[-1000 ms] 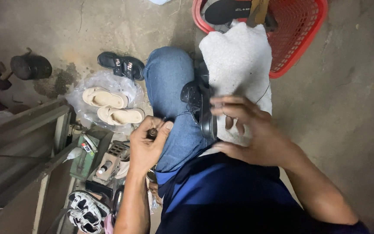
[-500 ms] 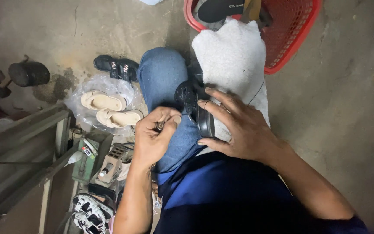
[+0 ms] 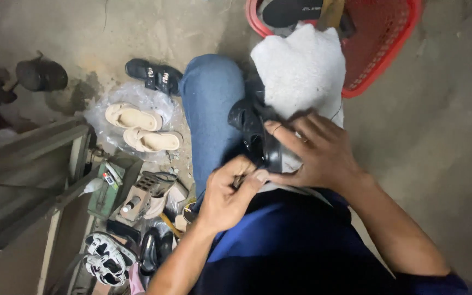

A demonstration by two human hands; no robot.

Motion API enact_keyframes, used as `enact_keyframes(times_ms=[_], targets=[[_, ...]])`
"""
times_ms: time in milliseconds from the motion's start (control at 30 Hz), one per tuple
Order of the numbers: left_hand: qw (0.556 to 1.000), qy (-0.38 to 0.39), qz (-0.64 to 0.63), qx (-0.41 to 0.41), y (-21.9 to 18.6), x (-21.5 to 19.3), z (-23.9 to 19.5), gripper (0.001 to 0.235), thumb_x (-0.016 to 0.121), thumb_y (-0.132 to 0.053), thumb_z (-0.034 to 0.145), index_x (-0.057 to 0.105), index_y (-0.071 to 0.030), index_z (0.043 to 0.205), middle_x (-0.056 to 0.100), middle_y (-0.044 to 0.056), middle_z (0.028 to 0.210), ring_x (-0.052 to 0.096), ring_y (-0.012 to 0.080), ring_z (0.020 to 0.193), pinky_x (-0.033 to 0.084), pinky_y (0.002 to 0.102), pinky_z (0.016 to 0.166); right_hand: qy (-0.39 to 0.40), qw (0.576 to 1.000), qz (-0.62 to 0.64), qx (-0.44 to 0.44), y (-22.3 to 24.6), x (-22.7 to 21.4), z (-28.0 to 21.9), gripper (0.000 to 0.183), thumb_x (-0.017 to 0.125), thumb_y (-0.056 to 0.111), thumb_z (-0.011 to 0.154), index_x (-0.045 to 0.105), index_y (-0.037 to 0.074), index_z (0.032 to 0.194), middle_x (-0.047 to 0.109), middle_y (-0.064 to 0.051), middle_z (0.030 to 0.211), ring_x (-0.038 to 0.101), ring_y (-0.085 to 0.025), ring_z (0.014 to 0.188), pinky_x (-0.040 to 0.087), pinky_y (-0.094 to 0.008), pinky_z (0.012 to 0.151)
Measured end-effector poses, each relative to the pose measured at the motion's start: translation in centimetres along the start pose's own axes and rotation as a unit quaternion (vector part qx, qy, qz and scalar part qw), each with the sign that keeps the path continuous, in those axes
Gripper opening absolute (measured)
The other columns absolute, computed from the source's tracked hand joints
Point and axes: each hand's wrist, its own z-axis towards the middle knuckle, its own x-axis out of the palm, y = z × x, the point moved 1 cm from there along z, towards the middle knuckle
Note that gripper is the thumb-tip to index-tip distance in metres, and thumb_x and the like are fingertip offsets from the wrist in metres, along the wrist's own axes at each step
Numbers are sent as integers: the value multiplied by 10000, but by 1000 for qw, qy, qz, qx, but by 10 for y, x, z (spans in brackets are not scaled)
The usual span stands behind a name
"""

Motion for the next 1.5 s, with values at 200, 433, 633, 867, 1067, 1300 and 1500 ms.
enact_keyframes(times_ms=[200, 433, 633, 867, 1067, 1300, 1500], targets=[[985, 38, 99, 133, -47, 7, 28, 505, 677, -3, 908, 594, -51, 1405, 753, 279, 986, 754, 456, 831, 616, 505, 645, -3, 999, 27, 28, -4, 2, -11, 702, 818, 571, 719, 705, 128, 1252, 602, -7, 870, 632, -226, 753, 525, -307, 682], [762, -168, 590, 207, -38, -10, 16, 297, 695, -328, 989, 729, -174, 737, 587, 3, 590, 603, 204, 483, 482, 285, 457, 13, 1000, -4, 28, 9, -12, 6, 766, 768, 619, 803, 702, 112, 1374, 543, -26, 773, 595, -213, 684, 518, -303, 617], [760, -175, 598, 186, -22, -3, 10, 293, 731, -378, 952, 660, -237, 706, 549, -32, 631, 621, 179, 547, 511, 281, 494, 15, 999, 17, 34, 8, -10, 3, 825, 801, 639, 775, 682, 119, 1404, 543, -30, 796, 614, -229, 724, 549, -330, 631], [903, -120, 385, 148, -9, 1, 22, 85, 696, -194, 948, 774, -160, 953, 718, 21, 852, 728, 315, 791, 586, 411, 628, 33, 998, -8, 56, 11, -12, -1, 847, 780, 654, 769, 658, 147, 1438, 544, -3, 784, 600, -187, 711, 524, -304, 610], [990, -47, 134, 19, -6, -7, 20, 54, 699, -62, 890, 735, -94, 916, 702, 86, 708, 615, 250, 677, 496, 329, 578, 67, 983, 105, 138, 6, -25, -2, 893, 860, 617, 709, 605, 81, 1376, 601, -61, 825, 666, -266, 749, 548, -372, 599], [995, 73, -51, -40, -16, -8, 18, 113, 538, -78, 1029, 624, -58, 958, 767, 121, 1011, 681, 226, 1254, 531, 331, 1045, -131, 852, 143, 486, -64, -63, -103, 317, 691, 49, 1123, 586, 84, 826, 453, 20, 794, 417, -87, 803, 361, -313, 707], [989, 113, -95, -20, -11, -2, 19, 117, 552, -136, 1048, 578, -50, 973, 703, 101, 987, 651, 313, 1314, 610, 395, 1041, -126, 763, 594, 222, -47, -69, -62, 167, 498, 209, 1140, 645, 129, 1140, 611, -138, 1324, 615, -287, 1317, 707, -348, 967]])
